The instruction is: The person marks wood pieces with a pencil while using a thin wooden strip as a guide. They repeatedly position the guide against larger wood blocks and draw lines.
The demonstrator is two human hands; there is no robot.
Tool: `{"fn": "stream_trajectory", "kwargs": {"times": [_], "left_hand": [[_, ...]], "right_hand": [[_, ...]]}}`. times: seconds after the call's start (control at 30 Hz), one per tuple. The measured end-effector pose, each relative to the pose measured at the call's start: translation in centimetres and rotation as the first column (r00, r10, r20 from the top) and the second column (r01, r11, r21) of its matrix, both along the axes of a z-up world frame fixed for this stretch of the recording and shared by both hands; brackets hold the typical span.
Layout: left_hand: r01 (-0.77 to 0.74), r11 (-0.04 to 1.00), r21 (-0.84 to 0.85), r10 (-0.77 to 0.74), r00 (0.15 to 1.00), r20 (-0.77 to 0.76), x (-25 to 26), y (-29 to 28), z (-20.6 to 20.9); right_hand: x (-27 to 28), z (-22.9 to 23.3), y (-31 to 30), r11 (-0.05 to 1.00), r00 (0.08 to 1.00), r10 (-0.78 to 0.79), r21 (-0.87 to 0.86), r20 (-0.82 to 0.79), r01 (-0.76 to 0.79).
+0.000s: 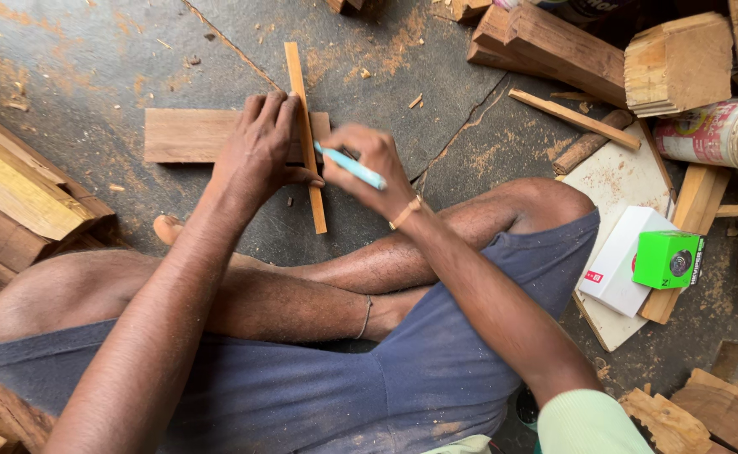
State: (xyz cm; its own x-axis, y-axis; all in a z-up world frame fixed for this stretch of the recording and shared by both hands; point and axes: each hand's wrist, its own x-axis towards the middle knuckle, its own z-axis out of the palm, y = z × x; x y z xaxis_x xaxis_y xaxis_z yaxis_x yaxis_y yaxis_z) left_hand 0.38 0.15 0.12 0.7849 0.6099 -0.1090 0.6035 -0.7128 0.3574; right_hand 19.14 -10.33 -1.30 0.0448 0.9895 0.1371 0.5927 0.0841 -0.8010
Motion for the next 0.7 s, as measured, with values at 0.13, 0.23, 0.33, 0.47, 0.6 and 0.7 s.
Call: {"fn": "stream_trajectory", "kwargs": {"times": [0.13, 0.23, 0.33, 0.47, 0.6, 0.7], "left_hand": [[-0.013, 1.0, 0.005, 0.013, 0.999, 0.035, 0.1, -0.2, 0.0], [-0.022, 1.0, -0.008, 0.023, 0.998, 0.064, -0.2, -0.1, 0.1], [-0.022, 1.0, -0.02, 0.023, 0.997, 0.076, 0.0, -0.1, 0.2], [-0.025, 0.999, -0.027, 0.028, 0.995, 0.096, -0.2, -0.2, 0.2], [-0.013, 1.0, -0.003, 0.013, 0.998, 0.063, -0.1, -0.2, -0.1], [-0.019, 1.0, -0.002, 0.019, 0.996, 0.089, -0.2, -0.2, -0.1]], "right_hand": [[0.4, 0.7, -2.3, 0.968, 0.995, 0.101, -0.232, -0.012, -0.101], [0.7, 1.3, -2.5, 0.968, 0.995, 0.092, -0.233, -0.028, -0.096], [1.8, 1.1, -0.5, 0.995, 1.0, 0.005, -0.098, 0.028, -0.002], [1.4, -0.5, 2.0, 0.995, 0.994, -0.091, 0.057, 0.061, 0.087], [1.1, -2.2, 2.4, 0.996, 0.997, 0.003, 0.092, 0.082, -0.011], [0.6, -2.1, 1.7, 0.992, 0.995, 0.013, 0.122, 0.097, -0.025]]}}
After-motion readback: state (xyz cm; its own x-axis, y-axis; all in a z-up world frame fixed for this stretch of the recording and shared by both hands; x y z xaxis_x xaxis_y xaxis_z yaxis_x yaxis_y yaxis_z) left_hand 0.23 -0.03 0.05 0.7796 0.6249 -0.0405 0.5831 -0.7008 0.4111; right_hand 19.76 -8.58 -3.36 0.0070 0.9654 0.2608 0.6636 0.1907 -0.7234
